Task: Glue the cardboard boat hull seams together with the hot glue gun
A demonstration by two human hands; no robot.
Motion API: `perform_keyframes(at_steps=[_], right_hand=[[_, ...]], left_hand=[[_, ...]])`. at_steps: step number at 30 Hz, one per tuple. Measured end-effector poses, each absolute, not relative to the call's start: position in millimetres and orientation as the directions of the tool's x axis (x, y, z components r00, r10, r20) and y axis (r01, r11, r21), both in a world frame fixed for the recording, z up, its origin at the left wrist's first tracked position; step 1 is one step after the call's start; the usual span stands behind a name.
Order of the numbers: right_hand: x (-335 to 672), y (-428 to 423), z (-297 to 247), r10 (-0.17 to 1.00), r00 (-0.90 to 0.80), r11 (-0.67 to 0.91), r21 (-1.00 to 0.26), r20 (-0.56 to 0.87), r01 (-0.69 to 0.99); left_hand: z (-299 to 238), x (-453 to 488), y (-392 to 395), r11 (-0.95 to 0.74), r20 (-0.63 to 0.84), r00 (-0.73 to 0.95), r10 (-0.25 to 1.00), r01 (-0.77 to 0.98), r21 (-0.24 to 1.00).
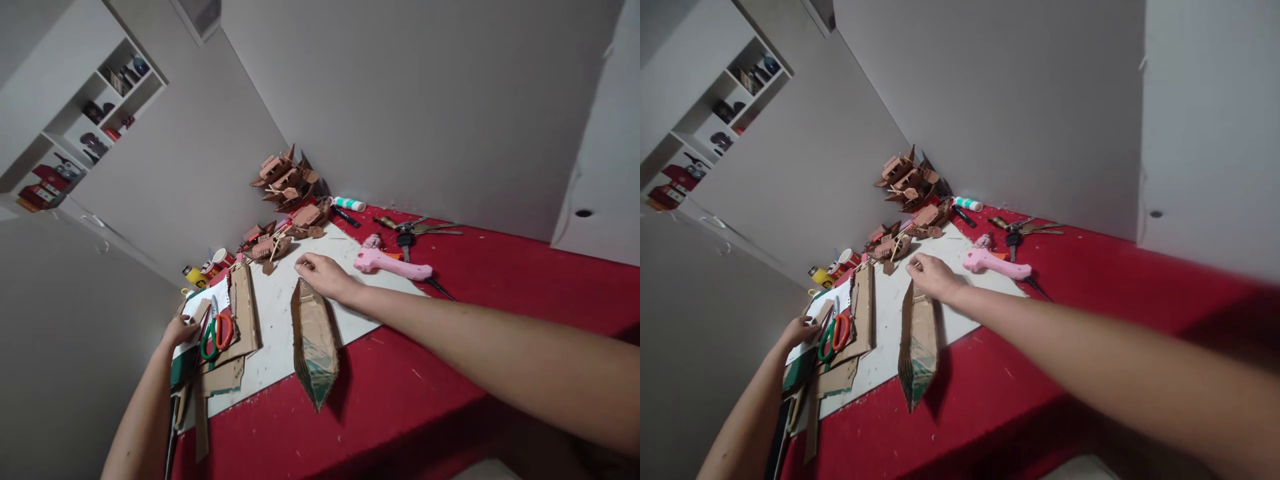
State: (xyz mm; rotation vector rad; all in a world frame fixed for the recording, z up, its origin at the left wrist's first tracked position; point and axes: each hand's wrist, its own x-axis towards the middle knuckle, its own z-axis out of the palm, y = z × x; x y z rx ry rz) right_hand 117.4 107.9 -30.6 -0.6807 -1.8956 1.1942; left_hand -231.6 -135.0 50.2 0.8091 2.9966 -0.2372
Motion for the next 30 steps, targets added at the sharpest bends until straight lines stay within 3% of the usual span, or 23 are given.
perform_keyframes(at_steps=[8,18,24,30], right_hand=[[115.6,105.8,-35.4,0.736,-0.605,0.436,-0.896,0.303,0.081],[117.2,106.7,-33.8,0.733,-0.614,0.437,-0.894,0.292,0.096],[117.8,106.2,-35.7,0.722,-0.629,0.447,-0.888,0.289,0.105],[117.3,107.1,-39.4,0.723,-0.62,0.455,-0.886,0.306,0.093]], left_hand=[[47.1,-232.6,-136.9,0.821,-0.038,-0.861,0.508,0.497,-0.281],[53.6,-235.7,-157.7,0.807,-0.053,-0.861,0.506,0.494,-0.325],[45.5,-235.5,-168.6,0.823,-0.06,-0.854,0.516,0.514,-0.241],[52.1,-233.0,-179.8,0.904,0.151,-0.894,0.423,0.427,-0.002]])
